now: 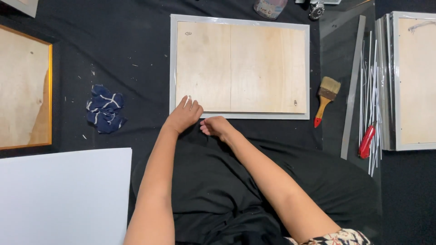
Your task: The person aligns and presses a wooden backing board into a metal frame, then uses a red utility knife to trim excess material along the edges. The person works on a single frame placed on a black cloth-covered surface.
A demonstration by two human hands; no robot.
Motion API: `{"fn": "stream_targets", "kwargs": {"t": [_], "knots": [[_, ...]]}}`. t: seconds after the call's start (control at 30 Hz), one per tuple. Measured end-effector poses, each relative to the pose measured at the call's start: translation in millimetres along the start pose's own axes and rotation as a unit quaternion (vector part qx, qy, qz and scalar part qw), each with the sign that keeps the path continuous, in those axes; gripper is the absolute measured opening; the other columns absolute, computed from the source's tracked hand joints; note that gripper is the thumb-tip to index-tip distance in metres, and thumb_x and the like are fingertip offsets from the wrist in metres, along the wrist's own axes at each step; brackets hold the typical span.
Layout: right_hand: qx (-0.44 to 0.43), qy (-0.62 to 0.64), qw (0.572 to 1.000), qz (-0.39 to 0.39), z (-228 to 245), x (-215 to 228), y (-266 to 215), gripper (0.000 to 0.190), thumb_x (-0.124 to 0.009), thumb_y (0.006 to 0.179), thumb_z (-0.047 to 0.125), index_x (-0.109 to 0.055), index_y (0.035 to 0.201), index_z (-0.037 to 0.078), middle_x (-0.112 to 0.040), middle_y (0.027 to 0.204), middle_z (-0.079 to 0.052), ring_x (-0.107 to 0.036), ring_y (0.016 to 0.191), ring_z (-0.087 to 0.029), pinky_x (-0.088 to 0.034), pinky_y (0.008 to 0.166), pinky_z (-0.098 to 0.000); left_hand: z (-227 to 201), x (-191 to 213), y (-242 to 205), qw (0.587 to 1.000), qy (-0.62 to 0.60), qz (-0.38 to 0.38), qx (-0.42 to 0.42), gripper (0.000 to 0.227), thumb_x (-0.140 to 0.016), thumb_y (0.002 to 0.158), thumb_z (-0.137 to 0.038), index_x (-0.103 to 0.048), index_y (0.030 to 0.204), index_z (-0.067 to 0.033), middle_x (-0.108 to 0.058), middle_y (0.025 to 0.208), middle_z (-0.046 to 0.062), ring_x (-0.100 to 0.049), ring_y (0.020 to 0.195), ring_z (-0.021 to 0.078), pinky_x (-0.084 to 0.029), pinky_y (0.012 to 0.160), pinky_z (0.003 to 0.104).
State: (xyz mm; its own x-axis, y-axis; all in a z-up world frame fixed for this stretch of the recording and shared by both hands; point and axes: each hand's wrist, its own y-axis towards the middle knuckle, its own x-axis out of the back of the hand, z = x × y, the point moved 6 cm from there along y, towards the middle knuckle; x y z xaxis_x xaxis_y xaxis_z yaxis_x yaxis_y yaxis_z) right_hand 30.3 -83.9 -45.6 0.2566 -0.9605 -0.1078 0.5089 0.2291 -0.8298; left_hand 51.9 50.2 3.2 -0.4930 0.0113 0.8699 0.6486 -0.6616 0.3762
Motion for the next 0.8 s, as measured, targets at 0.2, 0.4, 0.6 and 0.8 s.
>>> {"fn": "stream_targets", "kwargs": {"t": [0.2, 0.4, 0.6, 0.8], "knots": [[-0.152, 0.227, 0.962, 0.023, -13, -30, 23, 0.062, -0.052, 0.1, 0.045, -0.062, 0.124, -0.01, -0.072, 0.11, -0.026, -0.077, 0.094, -0.029, -0.067, 0.076, -0.0358, 30, 22, 1, 0.993, -0.028, -0.039, 0.11, 0.036, -0.067, 0.092, -0.045, -0.062, 0.108, -0.0131, -0.064, 0.119, 0.008, -0.065, 0.112, 0.0256, -0.051, 0.105, 0.052], [-0.074, 0.292, 0.942, -0.147, -18, -33, 51, 0.052, -0.071, 0.089, 0.035, -0.061, 0.111, -0.011, -0.072, 0.091, -0.028, -0.077, 0.078, -0.04, -0.068, 0.066, -0.0544, 24, -2, -9, 0.985, -0.028, -0.041, 0.167, 0.045, -0.059, 0.095, -0.056, -0.062, 0.113, -0.0149, -0.066, 0.125, 0.007, -0.065, 0.114, 0.0252, -0.053, 0.099, 0.051], [-0.055, 0.29, 0.928, -0.226, -10, -39, 37, 0.04, -0.071, 0.081, 0.014, -0.054, 0.109, -0.009, -0.072, 0.088, -0.026, -0.077, 0.072, -0.036, -0.067, 0.065, -0.0531, 28, -9, -15, 0.98, -0.021, -0.067, 0.185, 0.047, -0.037, 0.107, -0.058, -0.063, 0.111, -0.0187, -0.067, 0.116, 0.002, -0.068, 0.099, 0.0171, -0.057, 0.086, 0.032], [-0.047, 0.297, 0.92, -0.25, -8, -38, 38, 0.041, -0.067, 0.085, 0.019, -0.055, 0.109, -0.012, -0.071, 0.087, -0.03, -0.076, 0.07, -0.041, -0.067, 0.061, -0.0562, 24, -17, -16, 0.981, -0.024, -0.058, 0.183, 0.049, -0.032, 0.108, -0.056, -0.063, 0.109, -0.0185, -0.067, 0.11, 0.001, -0.068, 0.09, 0.016, -0.058, 0.076, 0.025]]}}
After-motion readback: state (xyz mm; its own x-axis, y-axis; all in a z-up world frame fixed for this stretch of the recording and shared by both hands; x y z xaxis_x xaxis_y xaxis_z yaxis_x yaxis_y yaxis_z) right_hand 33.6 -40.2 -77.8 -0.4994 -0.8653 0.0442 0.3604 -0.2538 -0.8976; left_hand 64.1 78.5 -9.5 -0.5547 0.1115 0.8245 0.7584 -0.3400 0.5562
